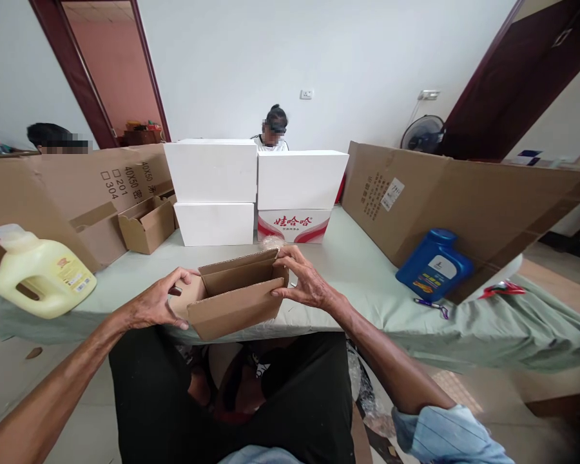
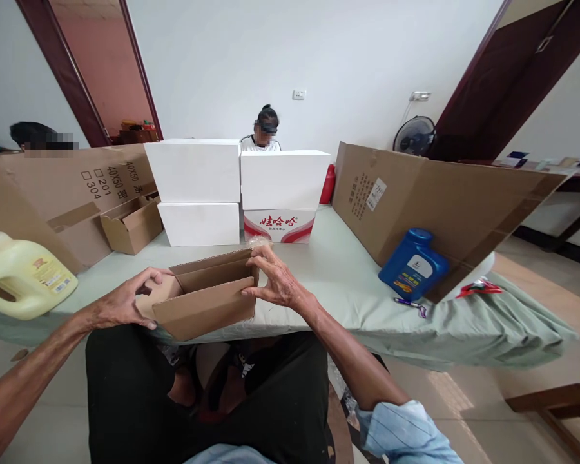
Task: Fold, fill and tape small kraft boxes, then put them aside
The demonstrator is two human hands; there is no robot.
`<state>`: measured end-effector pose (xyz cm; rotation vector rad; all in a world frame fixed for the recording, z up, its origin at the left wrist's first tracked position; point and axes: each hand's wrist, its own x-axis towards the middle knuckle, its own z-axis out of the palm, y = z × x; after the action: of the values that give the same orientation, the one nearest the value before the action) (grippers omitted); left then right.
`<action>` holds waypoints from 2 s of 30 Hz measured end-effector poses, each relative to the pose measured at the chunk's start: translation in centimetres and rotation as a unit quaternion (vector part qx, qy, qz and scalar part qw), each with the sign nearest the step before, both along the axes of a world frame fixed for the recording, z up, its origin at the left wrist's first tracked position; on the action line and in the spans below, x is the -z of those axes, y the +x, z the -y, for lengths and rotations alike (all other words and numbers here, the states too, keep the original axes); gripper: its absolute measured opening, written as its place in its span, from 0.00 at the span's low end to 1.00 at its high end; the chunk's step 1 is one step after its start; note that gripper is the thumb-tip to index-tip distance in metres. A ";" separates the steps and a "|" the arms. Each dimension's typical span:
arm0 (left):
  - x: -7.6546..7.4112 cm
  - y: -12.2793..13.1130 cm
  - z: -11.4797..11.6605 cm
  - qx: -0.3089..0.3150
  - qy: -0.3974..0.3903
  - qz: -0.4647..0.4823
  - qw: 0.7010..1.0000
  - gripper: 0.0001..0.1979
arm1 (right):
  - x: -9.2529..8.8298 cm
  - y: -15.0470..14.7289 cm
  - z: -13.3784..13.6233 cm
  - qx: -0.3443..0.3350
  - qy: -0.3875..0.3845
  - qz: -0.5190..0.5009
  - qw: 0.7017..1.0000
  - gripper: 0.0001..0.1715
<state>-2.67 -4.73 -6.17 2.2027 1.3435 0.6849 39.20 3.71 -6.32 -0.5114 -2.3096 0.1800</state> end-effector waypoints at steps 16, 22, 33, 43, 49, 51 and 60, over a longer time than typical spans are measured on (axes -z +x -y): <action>2.7 3.3 -1.6 -0.189 0.159 0.152 0.957 0.43 | 4.4 0.1 2.0 0.052 -0.141 -0.171 0.974 0.38; 3.5 4.7 -2.6 -0.285 0.217 0.187 0.915 0.55 | 10.0 0.0 2.9 0.066 -0.292 -0.131 0.945 0.21; 1.5 7.7 -4.5 -0.276 0.262 0.107 0.919 0.54 | 8.4 5.2 4.8 0.252 -0.159 -0.186 0.936 0.28; 12.4 3.8 -6.9 -0.210 0.108 0.001 0.972 0.21 | 5.4 19.6 -0.5 0.570 -0.067 -0.227 0.787 0.23; 17.7 5.7 -7.2 -0.230 0.069 0.014 0.971 0.20 | 6.5 20.1 -7.3 0.616 -0.126 -0.145 0.764 0.13; 18.7 6.4 -7.0 -0.232 0.062 0.019 0.971 0.21 | 6.6 19.9 -9.7 0.622 -0.145 -0.116 0.761 0.12; 21.7 7.1 -5.6 -0.242 0.146 -0.001 0.959 0.20 | 6.2 19.0 -18.5 0.628 -0.200 -0.039 0.751 0.19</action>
<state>4.42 0.87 -27.92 2.0924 1.9156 1.1174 58.22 22.25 -12.53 -2.0724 -1.3755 0.0145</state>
